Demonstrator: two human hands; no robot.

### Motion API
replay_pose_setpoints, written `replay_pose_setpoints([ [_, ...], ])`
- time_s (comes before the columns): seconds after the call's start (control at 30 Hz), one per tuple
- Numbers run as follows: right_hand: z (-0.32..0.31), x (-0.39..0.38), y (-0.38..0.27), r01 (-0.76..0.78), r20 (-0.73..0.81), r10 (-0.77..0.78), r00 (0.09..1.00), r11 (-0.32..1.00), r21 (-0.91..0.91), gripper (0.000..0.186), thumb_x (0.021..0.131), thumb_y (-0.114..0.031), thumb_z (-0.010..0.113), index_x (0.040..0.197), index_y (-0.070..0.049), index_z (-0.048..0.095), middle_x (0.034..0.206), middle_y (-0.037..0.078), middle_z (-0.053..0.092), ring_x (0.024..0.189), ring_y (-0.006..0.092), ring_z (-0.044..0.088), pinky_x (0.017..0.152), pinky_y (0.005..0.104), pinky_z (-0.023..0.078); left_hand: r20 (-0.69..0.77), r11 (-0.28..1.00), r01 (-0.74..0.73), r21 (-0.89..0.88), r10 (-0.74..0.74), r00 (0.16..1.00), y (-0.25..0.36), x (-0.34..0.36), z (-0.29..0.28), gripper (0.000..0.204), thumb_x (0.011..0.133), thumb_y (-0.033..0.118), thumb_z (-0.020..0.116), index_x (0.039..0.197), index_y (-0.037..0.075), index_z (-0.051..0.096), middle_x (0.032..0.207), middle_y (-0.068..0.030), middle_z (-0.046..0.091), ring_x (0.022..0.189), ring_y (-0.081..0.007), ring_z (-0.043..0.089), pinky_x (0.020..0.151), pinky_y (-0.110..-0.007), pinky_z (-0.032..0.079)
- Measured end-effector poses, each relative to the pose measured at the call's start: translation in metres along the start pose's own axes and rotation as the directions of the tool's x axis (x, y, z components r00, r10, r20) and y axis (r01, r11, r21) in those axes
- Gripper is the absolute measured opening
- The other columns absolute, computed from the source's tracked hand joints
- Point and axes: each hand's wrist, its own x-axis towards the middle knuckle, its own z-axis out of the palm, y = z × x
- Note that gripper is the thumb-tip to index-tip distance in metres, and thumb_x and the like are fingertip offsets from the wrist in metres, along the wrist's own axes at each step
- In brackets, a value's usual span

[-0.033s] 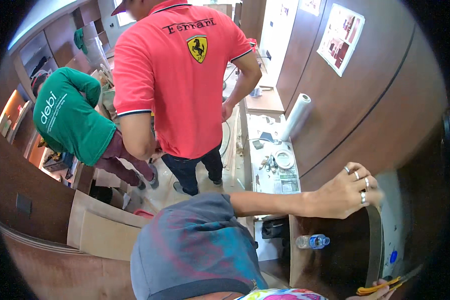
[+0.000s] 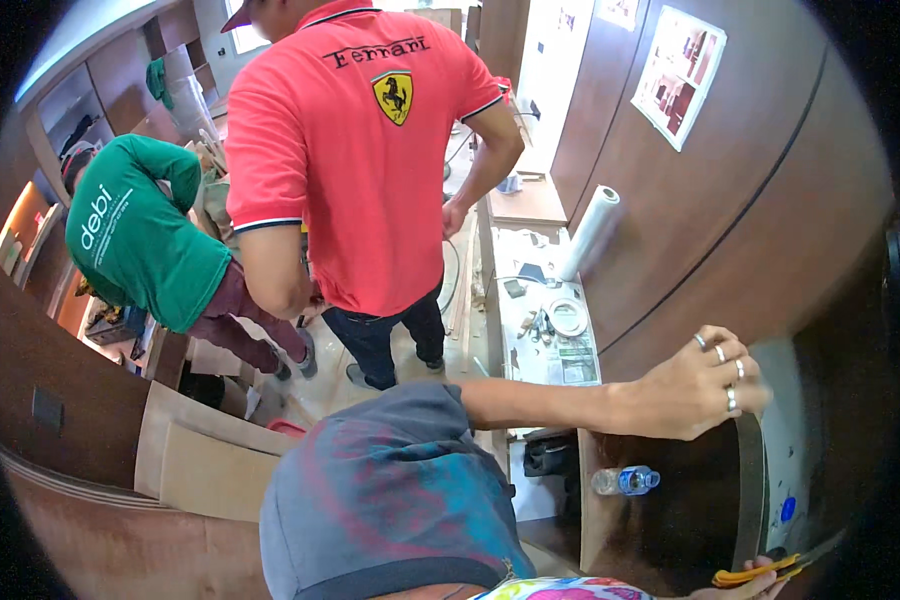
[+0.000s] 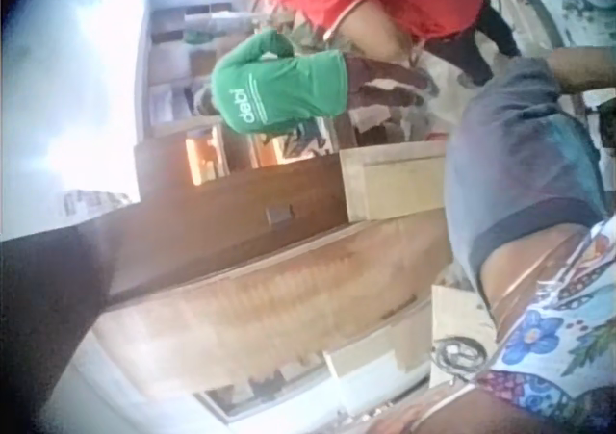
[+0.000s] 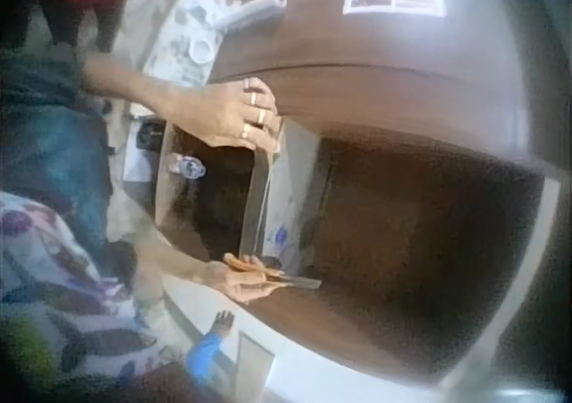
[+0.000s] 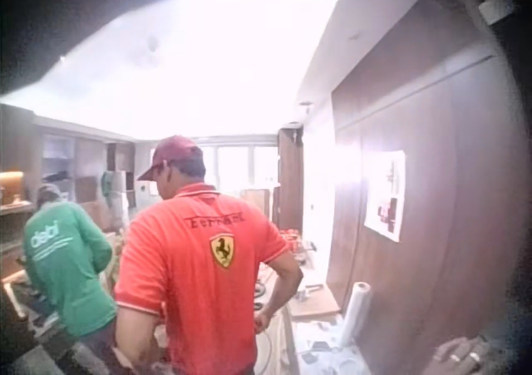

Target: The person trims the edge of a laminate sheet on a wooden cabinet using a utility knife, occasionally applying water from a bottle to the cut line.

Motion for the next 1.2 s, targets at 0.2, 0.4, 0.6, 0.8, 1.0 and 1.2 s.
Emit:
replay_pose_setpoints([
  [0.2,-0.008,-0.013,-0.009,0.035,-0.099,-0.027,0.995,0.996,0.082,0.052,0.103,-0.028,0.053,0.135,0.013,0.051,0.098,0.020,0.068,0.064,0.0165,0.063,0.048,0.0244,0.052,0.217,0.986,-0.122,0.114,0.095,0.972,0.021,0.007,0.025,0.027,0.083,0.016,0.064,0.110,0.010,0.066,0.112,-0.0088,0.062,0.112,-0.0250,0.058,0.106,-0.047,0.037],
  [0.4,-0.027,-0.017,0.004,0.050,-0.027,-0.046,0.999,0.986,0.162,0.054,0.104,-0.027,0.055,0.142,0.010,0.045,0.103,0.021,0.069,0.067,0.0175,0.064,0.051,0.0228,0.054,0.299,0.979,-0.125,0.162,0.072,0.951,0.023,-0.002,0.039,0.027,0.086,0.016,0.061,0.111,0.006,0.064,0.114,-0.0123,0.063,0.113,-0.0265,0.059,0.102,-0.046,0.039],
  [0.6,-0.029,-0.029,0.009,0.113,0.014,-0.116,0.993,0.984,0.136,0.048,0.106,-0.024,0.052,0.140,0.010,0.045,0.097,0.019,0.069,0.062,0.0154,0.062,0.046,0.0226,0.050,0.325,0.976,-0.057,0.208,-0.014,0.946,0.024,0.005,0.049,0.023,0.087,0.014,0.060,0.106,0.002,0.061,0.110,-0.0139,0.065,0.106,-0.0284,0.062,0.095,-0.045,0.043],
  [0.8,-0.022,-0.038,0.009,-0.004,0.062,-0.008,0.998,0.983,0.182,0.045,0.106,-0.025,0.053,0.135,0.010,0.050,0.084,0.014,0.067,0.054,0.0129,0.058,0.040,0.0197,0.045,0.339,0.956,-0.021,0.293,-0.084,0.937,0.031,0.008,0.059,0.021,0.087,0.013,0.060,0.103,0.001,0.061,0.101,-0.0154,0.065,0.100,-0.0294,0.064,0.095,-0.046,0.044],
  [1.0,-0.004,-0.041,0.008,-0.005,0.086,-0.020,0.996,0.959,0.282,0.047,0.104,-0.026,0.057,0.135,0.008,0.052,0.086,0.015,0.068,0.055,0.0124,0.057,0.039,0.0191,0.044,0.355,0.948,-0.049,0.315,-0.070,0.932,0.032,0.009,0.055,0.023,0.086,0.016,0.061,0.103,0.000,0.065,0.098,-0.0138,0.065,0.099,-0.0292,0.065,0.096,-0.045,0.044],
  [1.2,0.000,-0.045,0.005,-0.042,0.123,0.006,0.992,0.955,0.293,0.041,0.104,-0.022,0.058,0.135,0.004,0.055,0.091,0.018,0.070,0.054,0.0122,0.056,0.038,0.0184,0.041,0.377,0.971,0.007,0.241,-0.100,0.921,0.034,0.010,0.060,0.019,0.083,0.015,0.064,0.095,0.002,0.070,0.097,-0.0126,0.066,0.097,-0.0279,0.065,0.094,-0.043,0.045],
])
